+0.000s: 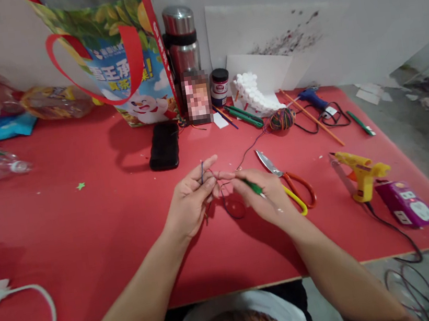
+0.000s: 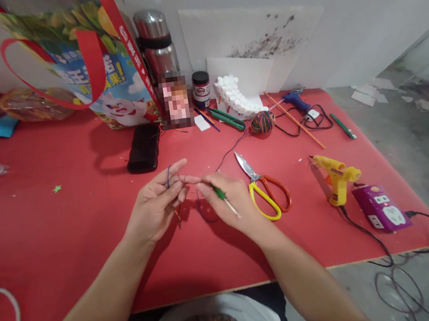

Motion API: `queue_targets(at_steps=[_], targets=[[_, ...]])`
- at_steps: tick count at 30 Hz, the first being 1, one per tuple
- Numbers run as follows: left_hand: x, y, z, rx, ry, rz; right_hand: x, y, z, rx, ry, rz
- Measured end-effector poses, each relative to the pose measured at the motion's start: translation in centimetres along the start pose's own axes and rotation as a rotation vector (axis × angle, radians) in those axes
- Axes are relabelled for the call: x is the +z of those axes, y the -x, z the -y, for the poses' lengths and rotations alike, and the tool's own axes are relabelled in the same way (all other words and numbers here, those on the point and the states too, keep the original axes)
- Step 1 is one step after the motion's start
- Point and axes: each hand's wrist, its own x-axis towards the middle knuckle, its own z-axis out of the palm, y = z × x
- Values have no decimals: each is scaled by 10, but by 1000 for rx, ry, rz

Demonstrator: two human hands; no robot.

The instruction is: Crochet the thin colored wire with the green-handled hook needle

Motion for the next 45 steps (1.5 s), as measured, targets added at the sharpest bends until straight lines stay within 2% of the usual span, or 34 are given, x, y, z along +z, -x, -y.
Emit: queue_targets(at_steps=[2, 5, 9, 13, 16, 21, 27, 30, 35, 40, 45], targets=[[-1, 0, -2, 19, -33, 13, -14, 1, 10, 47, -51, -170], [0, 2, -5, 0, -28, 41, -28, 5, 25, 2, -290, -239], [1, 2, -4, -28, -23, 56, -29, 7, 29, 3, -454, -203], [-1, 1, 1, -18, -101, 78, -27, 6, 11, 70, -466, -152], [-3, 1, 4, 19, -175, 94, -27, 5, 2, 60, -500, -127], [-5, 1, 5, 95, -339, 69, -28, 6, 4, -2, -374, -57], [-8, 3, 6, 22, -329, 63, -25, 8, 1, 80, -261, -104], [-9, 2, 6, -10, -277, 79, -23, 9, 0, 126, -326, -103], [-8, 0, 4, -70, -183, 71, -19, 9, 0, 110, -448, -87], [-8, 0, 7, -48, -189, 94, -17, 7, -1, 135, -342, -81], [-10, 2, 8, -47, -256, 142, -17, 6, -1, 162, -333, -142]])
